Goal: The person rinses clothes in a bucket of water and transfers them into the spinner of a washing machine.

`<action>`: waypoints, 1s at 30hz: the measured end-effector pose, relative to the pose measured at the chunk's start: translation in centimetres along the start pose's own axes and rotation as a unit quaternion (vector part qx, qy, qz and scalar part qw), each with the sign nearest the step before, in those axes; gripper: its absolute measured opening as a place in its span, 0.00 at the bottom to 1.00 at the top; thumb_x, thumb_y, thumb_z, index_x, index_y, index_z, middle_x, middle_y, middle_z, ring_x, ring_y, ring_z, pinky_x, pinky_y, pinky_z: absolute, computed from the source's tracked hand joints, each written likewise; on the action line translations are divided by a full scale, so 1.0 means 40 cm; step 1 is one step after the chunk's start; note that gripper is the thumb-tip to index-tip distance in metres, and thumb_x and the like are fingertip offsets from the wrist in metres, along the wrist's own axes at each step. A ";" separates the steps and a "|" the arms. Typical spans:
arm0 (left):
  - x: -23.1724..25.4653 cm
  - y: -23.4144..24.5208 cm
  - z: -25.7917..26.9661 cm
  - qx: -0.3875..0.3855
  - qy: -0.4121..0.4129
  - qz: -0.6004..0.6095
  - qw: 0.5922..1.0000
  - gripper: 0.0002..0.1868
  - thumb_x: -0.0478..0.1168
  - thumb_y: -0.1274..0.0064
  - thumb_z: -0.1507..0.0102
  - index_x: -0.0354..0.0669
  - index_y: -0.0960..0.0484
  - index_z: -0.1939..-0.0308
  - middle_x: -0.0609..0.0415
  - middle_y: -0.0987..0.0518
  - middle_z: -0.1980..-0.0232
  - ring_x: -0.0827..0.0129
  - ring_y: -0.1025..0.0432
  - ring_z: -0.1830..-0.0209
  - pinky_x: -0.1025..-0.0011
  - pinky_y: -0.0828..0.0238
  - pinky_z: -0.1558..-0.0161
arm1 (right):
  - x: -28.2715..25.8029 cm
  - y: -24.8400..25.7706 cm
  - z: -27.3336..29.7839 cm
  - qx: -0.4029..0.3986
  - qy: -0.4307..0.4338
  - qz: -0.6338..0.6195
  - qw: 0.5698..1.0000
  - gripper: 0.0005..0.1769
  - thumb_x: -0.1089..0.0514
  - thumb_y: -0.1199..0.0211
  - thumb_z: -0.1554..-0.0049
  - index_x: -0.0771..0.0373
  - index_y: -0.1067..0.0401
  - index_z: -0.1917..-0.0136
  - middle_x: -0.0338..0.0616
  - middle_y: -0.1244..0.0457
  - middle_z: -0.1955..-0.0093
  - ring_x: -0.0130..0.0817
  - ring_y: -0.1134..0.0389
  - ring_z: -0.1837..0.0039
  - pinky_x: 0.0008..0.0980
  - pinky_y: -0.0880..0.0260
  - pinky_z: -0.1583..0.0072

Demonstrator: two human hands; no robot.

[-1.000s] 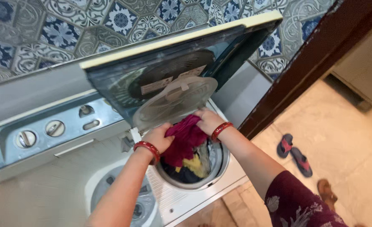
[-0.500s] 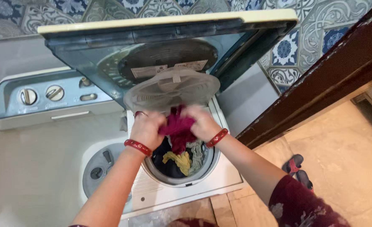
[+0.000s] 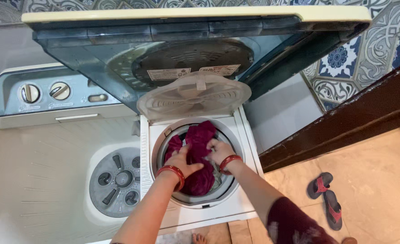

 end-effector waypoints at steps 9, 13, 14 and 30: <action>0.102 0.148 0.025 0.117 -0.203 0.136 0.963 0.25 0.43 0.38 0.43 0.52 0.22 0.42 0.49 0.14 0.52 0.59 0.18 0.50 0.62 0.23 0.47 | -0.107 0.329 0.045 0.014 0.247 -0.271 0.930 0.07 0.66 0.35 0.49 0.63 0.28 0.56 0.34 0.32 0.54 0.24 0.32 0.47 0.27 0.31 0.42; 0.133 0.214 0.049 0.179 -0.370 0.030 0.911 0.31 0.38 0.38 0.48 0.47 0.25 0.40 0.41 0.18 0.48 0.45 0.25 0.48 0.55 0.28 0.49 | -0.148 0.395 0.093 0.086 0.302 -0.245 0.917 0.13 0.66 0.35 0.52 0.63 0.27 0.51 0.39 0.34 0.52 0.27 0.34 0.49 0.29 0.32 0.46; 0.129 0.217 0.041 0.158 -0.328 -0.020 0.931 0.26 0.39 0.40 0.44 0.50 0.22 0.41 0.42 0.17 0.49 0.46 0.25 0.47 0.55 0.28 0.47 | -0.153 0.388 0.111 0.114 0.324 -0.092 0.935 0.15 0.65 0.34 0.53 0.63 0.26 0.50 0.43 0.33 0.53 0.29 0.32 0.48 0.31 0.32 0.45; 0.019 0.086 -0.008 -0.047 -0.047 -0.216 0.974 0.60 0.53 0.27 0.54 0.66 0.43 0.20 0.45 0.57 0.15 0.44 0.46 0.21 0.60 0.45 0.24 | -0.072 0.140 0.101 -0.024 0.253 0.104 0.962 0.45 0.53 0.25 0.59 0.55 0.32 0.28 0.60 0.42 0.32 0.57 0.41 0.28 0.45 0.38 0.28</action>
Point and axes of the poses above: each hand's wrist, its own z-axis away from the middle knuckle, its own y-axis out of the back of the hand, x = y × z, the point moved 2 cm from there along -z, towards the middle knuckle
